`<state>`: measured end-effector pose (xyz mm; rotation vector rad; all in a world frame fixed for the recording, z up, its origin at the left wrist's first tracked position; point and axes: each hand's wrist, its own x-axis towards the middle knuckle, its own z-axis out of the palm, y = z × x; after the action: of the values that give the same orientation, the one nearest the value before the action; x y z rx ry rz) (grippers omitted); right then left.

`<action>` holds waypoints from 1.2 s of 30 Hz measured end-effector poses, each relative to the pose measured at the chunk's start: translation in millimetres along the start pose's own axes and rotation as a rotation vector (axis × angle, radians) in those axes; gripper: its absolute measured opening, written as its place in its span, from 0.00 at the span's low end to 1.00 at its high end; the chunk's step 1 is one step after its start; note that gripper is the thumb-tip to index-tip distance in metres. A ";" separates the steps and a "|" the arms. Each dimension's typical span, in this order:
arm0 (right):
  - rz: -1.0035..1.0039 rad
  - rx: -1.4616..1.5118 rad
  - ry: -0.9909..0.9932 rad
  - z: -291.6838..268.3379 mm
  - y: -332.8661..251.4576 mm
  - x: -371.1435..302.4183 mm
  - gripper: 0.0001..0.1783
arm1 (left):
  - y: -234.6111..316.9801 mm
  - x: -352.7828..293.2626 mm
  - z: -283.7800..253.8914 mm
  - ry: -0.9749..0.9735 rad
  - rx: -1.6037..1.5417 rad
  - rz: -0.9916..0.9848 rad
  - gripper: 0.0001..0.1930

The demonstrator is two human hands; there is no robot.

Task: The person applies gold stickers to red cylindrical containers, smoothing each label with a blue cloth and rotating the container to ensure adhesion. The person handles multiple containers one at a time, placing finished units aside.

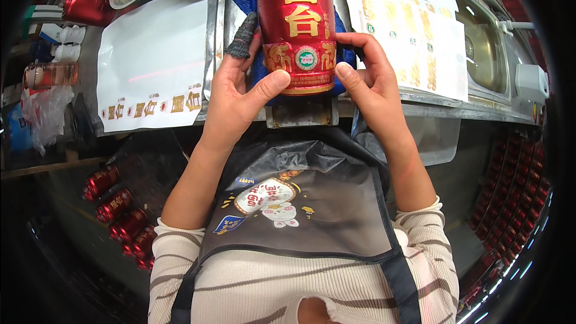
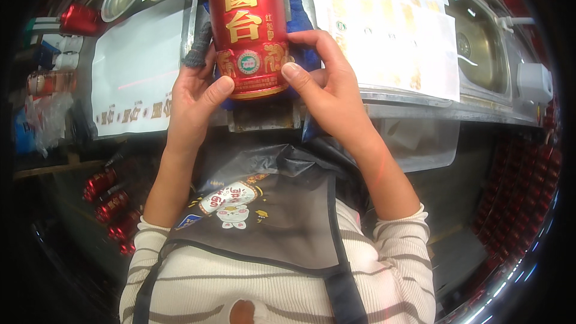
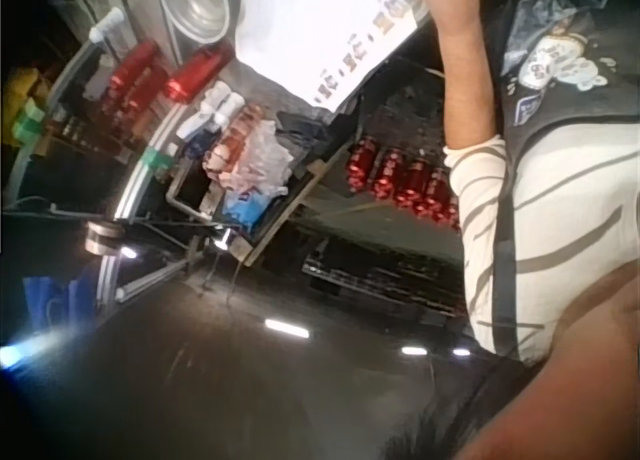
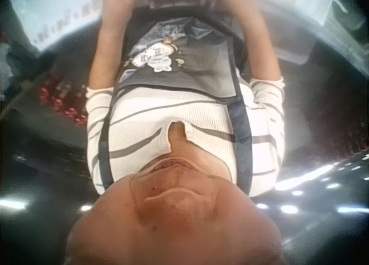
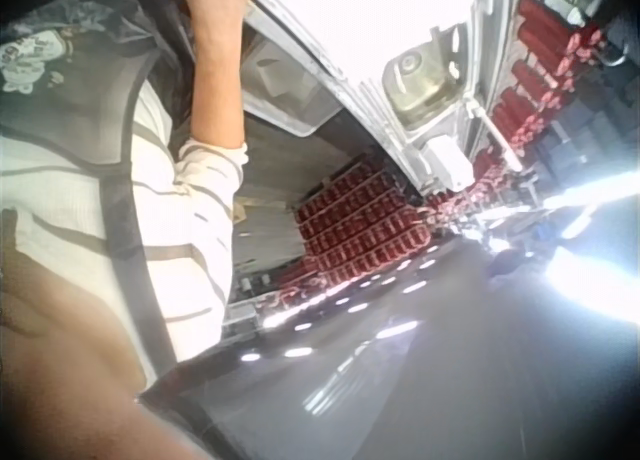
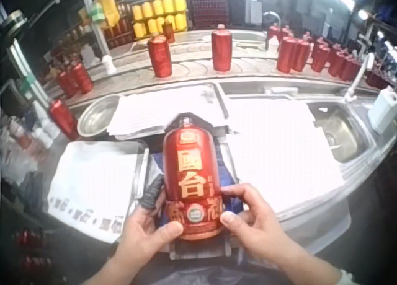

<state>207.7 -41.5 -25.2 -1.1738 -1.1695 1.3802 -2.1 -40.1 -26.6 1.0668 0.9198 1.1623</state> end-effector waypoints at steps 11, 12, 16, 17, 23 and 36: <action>0.042 -0.047 -0.021 1.6 -7.6 -2.0 0.29 | -1.2 0.6 0.4 0.016 0.104 0.058 0.40; 0.041 -0.033 -0.018 2.6 -7.6 -1.4 0.29 | 1.1 1.3 1.3 0.028 0.110 0.066 0.40; 0.041 -0.084 -0.023 3.0 -7.2 -1.9 0.30 | 4.0 3.6 4.7 0.016 0.189 0.082 0.39; 0.049 -0.110 -0.027 1.8 -7.0 -2.2 0.30 | 4.4 3.6 5.0 0.018 0.176 0.073 0.39; 0.109 -0.001 0.066 -5.6 -19.9 0.7 0.21 | 1.1 5.4 1.1 0.020 0.152 0.080 0.39; -0.381 -0.286 0.178 30.9 -39.9 -9.2 0.16 | 1.9 2.7 -3.5 -0.031 0.073 -0.037 0.38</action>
<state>180.9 -49.5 17.8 -1.1672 -1.4062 0.8248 -5.5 -36.8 -25.7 1.1192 0.9606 1.0861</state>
